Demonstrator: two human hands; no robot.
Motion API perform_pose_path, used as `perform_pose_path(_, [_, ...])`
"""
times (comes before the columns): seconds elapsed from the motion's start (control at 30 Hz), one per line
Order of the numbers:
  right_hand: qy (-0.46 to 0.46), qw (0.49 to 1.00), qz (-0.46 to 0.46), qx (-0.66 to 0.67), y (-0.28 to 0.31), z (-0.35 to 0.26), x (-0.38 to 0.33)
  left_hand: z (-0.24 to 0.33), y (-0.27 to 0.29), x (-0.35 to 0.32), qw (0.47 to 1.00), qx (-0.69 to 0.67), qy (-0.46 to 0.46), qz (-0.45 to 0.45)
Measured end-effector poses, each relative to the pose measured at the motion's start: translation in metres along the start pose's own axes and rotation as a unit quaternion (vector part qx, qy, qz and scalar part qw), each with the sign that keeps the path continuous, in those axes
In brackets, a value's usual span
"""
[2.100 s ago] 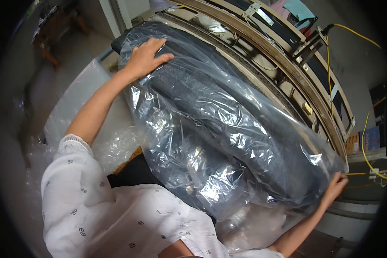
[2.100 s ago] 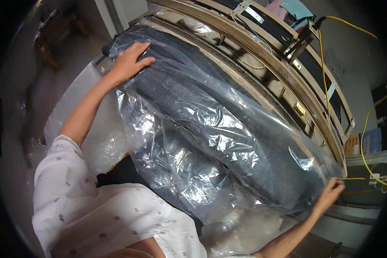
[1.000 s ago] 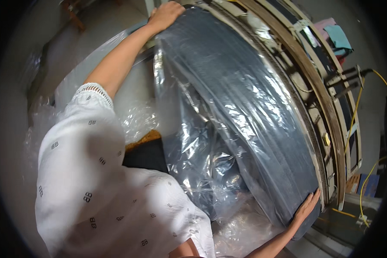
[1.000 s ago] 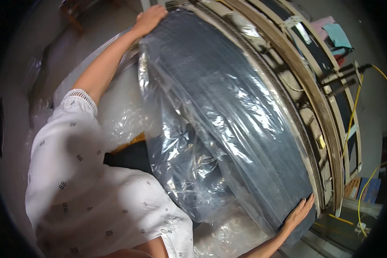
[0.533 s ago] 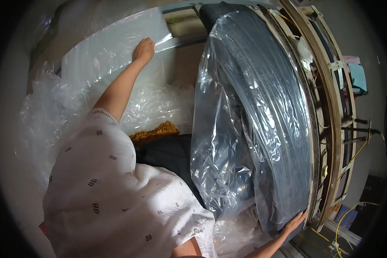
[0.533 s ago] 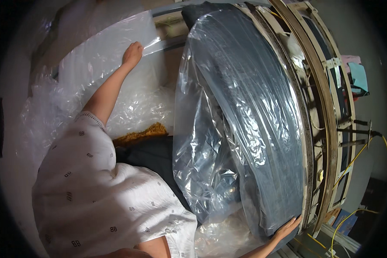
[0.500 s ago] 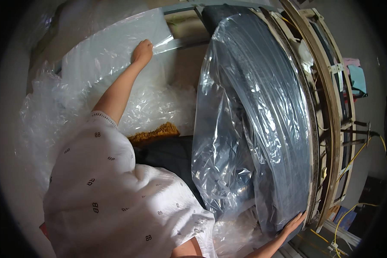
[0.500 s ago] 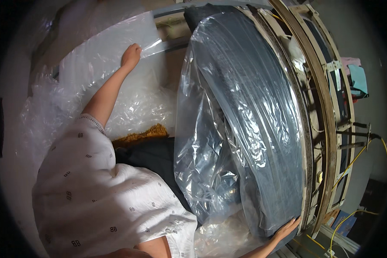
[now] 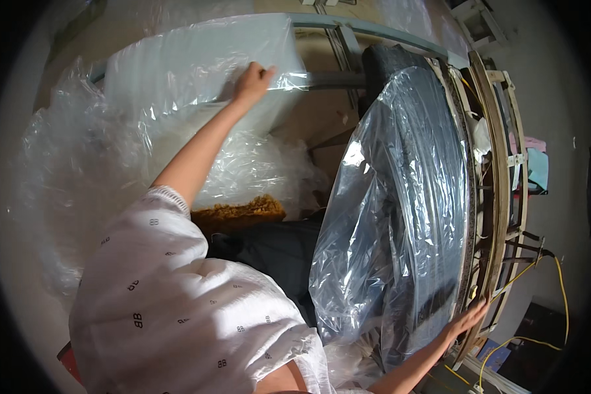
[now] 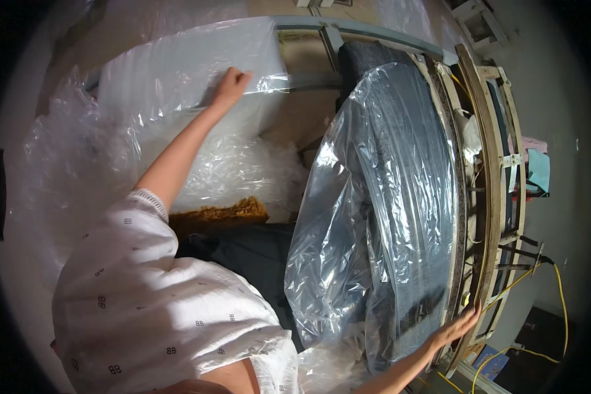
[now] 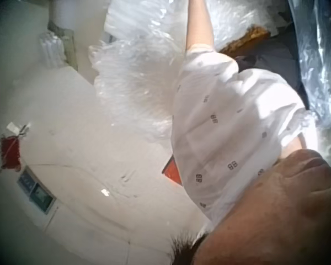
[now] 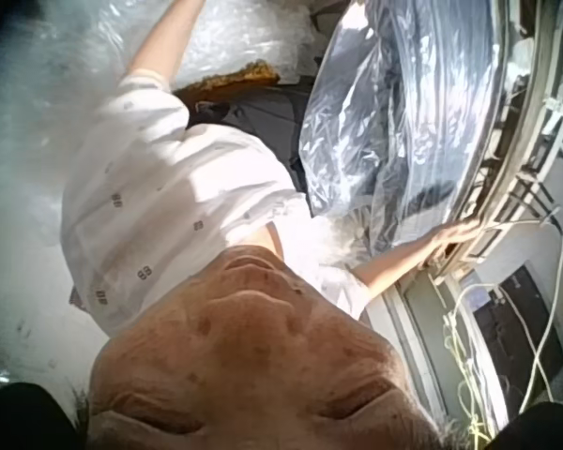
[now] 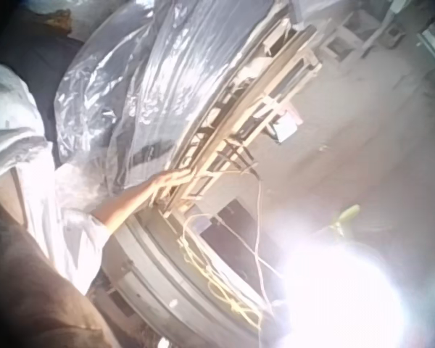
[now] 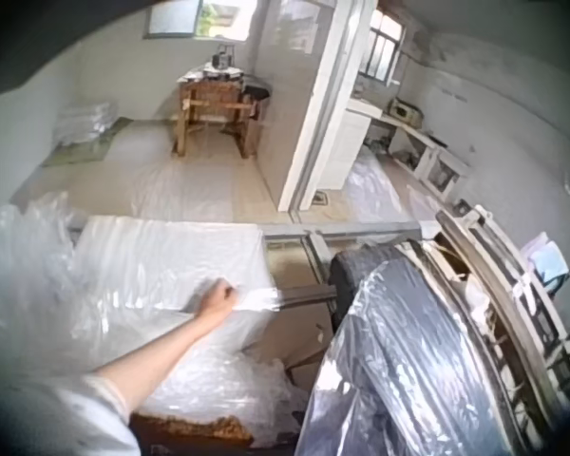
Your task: Wrapping a large roll of grey industrial material with clear plastic sheeting.
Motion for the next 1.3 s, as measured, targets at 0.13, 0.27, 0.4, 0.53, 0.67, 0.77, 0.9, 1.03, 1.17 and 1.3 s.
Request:
perform_pose_path(0.13, [0.096, 0.989, -0.084, 0.076, -0.063, -0.091, 0.009, 0.041, -0.018, -0.010, 0.980, 0.128, -0.083, 0.131])
perform_pose_path(0.27, [0.093, 0.985, -0.137, 0.047, -0.093, -0.138, 0.011, 0.006, -0.020, 0.008, 0.989, 0.078, -0.093, 0.078])
perform_pose_path(0.4, [0.116, 0.981, -0.149, 0.030, -0.094, -0.153, 0.001, -0.035, 0.019, -0.003, 0.991, -0.132, -0.011, 0.028])
perform_pose_path(0.53, [0.097, 0.981, -0.136, 0.096, -0.100, -0.165, -0.005, -0.048, 0.066, -0.018, 0.883, -0.447, 0.124, 0.067])
perform_pose_path(0.67, [0.104, 0.962, -0.179, 0.180, -0.140, -0.233, -0.001, -0.055, 0.094, -0.034, 0.780, -0.584, 0.193, 0.115])
perform_pose_path(0.77, [0.000, 0.900, -0.307, 0.310, -0.198, -0.282, -0.030, 0.010, 0.102, -0.079, 0.903, -0.410, 0.115, 0.061])
perform_pose_path(0.9, [-0.120, 0.749, -0.483, 0.438, -0.274, -0.335, -0.093, 0.107, 0.082, -0.175, 0.855, -0.470, -0.084, -0.203])
perform_pose_path(1.03, [-0.280, 0.623, -0.603, 0.411, -0.327, -0.372, -0.146, 0.186, 0.096, -0.291, 0.643, -0.539, -0.204, -0.504])
perform_pose_path(1.17, [-0.157, 0.671, -0.557, 0.463, -0.333, -0.374, -0.131, 0.199, 0.152, -0.281, 0.634, -0.436, -0.257, -0.585])
perform_pose_path(1.3, [0.053, 0.700, -0.563, 0.436, -0.256, -0.375, -0.110, 0.139, 0.186, -0.145, 0.948, 0.045, -0.259, -0.180])
Point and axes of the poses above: each hand's wrist, its own x-axis towards the middle knuckle, its own y-axis out of the back of the hand, z = x × y, the point moved 6 cm from there along x, towards the middle knuckle, and after that the axes turned 1 degree about y, right-handed, at the moved point
